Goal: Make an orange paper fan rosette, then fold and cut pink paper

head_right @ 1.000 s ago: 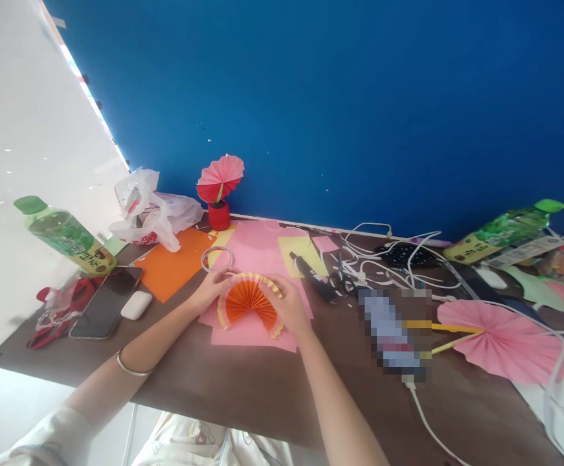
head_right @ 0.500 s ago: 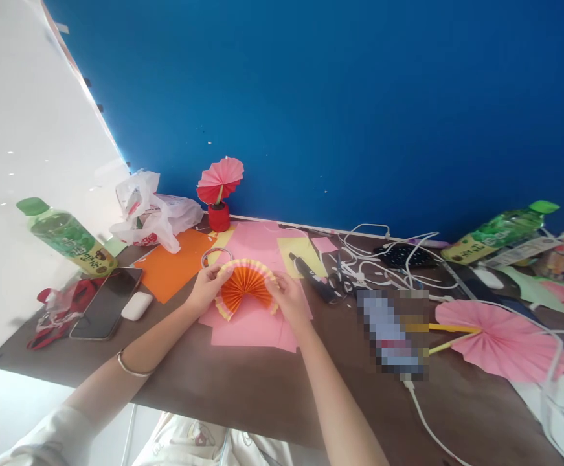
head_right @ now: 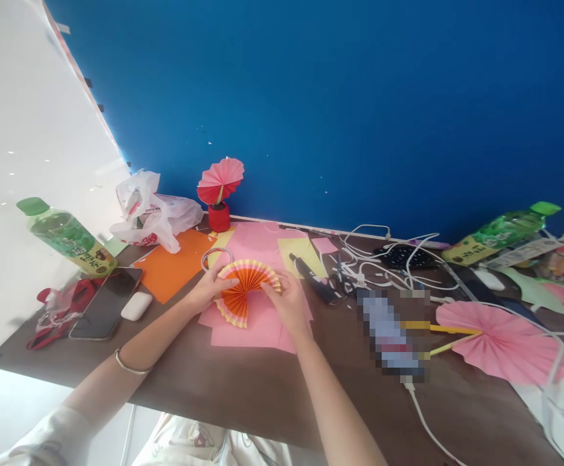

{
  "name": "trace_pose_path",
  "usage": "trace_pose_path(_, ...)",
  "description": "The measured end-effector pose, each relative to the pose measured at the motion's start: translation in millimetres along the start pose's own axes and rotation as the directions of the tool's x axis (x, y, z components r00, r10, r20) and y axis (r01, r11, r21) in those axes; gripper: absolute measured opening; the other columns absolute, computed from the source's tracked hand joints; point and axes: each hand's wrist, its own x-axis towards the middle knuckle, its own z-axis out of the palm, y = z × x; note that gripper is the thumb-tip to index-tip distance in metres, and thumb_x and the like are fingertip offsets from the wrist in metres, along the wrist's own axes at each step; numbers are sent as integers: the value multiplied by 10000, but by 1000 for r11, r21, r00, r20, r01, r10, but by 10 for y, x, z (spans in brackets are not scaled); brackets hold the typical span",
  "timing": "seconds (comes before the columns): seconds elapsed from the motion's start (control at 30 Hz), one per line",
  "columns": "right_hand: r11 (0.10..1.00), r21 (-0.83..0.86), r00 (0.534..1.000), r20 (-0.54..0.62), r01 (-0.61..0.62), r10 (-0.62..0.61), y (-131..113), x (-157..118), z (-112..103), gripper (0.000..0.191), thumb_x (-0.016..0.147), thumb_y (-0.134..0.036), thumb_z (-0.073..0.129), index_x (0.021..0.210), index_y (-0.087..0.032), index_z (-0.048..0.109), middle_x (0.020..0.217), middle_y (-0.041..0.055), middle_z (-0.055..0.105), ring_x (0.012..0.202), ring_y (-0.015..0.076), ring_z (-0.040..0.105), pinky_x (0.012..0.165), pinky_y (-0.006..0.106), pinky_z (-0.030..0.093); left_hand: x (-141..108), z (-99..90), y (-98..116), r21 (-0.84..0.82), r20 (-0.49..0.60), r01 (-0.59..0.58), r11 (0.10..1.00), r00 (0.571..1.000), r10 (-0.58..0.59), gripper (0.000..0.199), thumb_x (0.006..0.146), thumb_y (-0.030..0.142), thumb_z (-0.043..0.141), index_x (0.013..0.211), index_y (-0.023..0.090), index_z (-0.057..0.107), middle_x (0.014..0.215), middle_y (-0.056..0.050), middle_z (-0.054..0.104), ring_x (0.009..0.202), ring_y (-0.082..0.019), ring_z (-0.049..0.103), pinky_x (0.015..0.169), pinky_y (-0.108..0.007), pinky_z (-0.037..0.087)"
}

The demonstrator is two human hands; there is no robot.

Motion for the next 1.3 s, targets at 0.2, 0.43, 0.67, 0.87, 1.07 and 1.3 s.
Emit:
trace_pose_path(0.2,970,-95,971,-67,224,-231,-22,-47,2,362,712,-348,656,996,-227,467,1065,75,559,837,175,626,742,348,540,19,23,-15,-9,-53,-10,1000,999,9,513,542,296,789,1004,148,621,913,-87,691,833,-240,658,794,-397,522)
trace_pose_path(0.43,682,-472,806,117,559,-580,-52,-32,-64,36,774,-253,595,781,-220,605,946,65,577,982,213,553,883,405,461,33,-25,-11,-56,-68,-8,998,998,5,548,555,276,787,1047,127,597,943,-117,683,864,-254,655,828,-432,510)
trace_pose_path(0.67,498,-641,741,170,584,-650,-12,-40,-76,120,829,-244,515,774,-211,616,1009,87,538,838,188,581,755,363,504,48,-18,-26,-72,-100,-48,996,994,41,535,558,286,783,1042,139,608,946,-106,684,872,-248,653,852,-423,497)
trace_pose_path(0.87,269,-722,669,346,638,-658,-42,-91,-72,218,859,-168,430,837,-217,642,822,74,610,763,183,590,672,305,493,56,6,-48,-40,-215,-122,992,970,111,457,578,337,762,968,139,629,919,-99,686,857,-252,652,812,-410,508)
trace_pose_path(1.07,303,-672,710,481,675,-515,-7,-126,-54,345,859,-120,335,1000,-225,632,867,83,595,742,186,583,620,305,498,56,14,-30,-70,-277,-166,984,950,140,439,573,361,758,928,134,637,900,-97,681,851,-246,647,800,-400,514)
trace_pose_path(1.3,546,-592,805,417,593,-422,-1,-164,36,300,846,-137,370,955,-232,632,899,69,562,765,186,589,683,328,518,29,22,-45,73,-368,-221,973,901,232,410,610,384,725,933,148,634,918,-89,669,860,-232,634,775,-361,509)
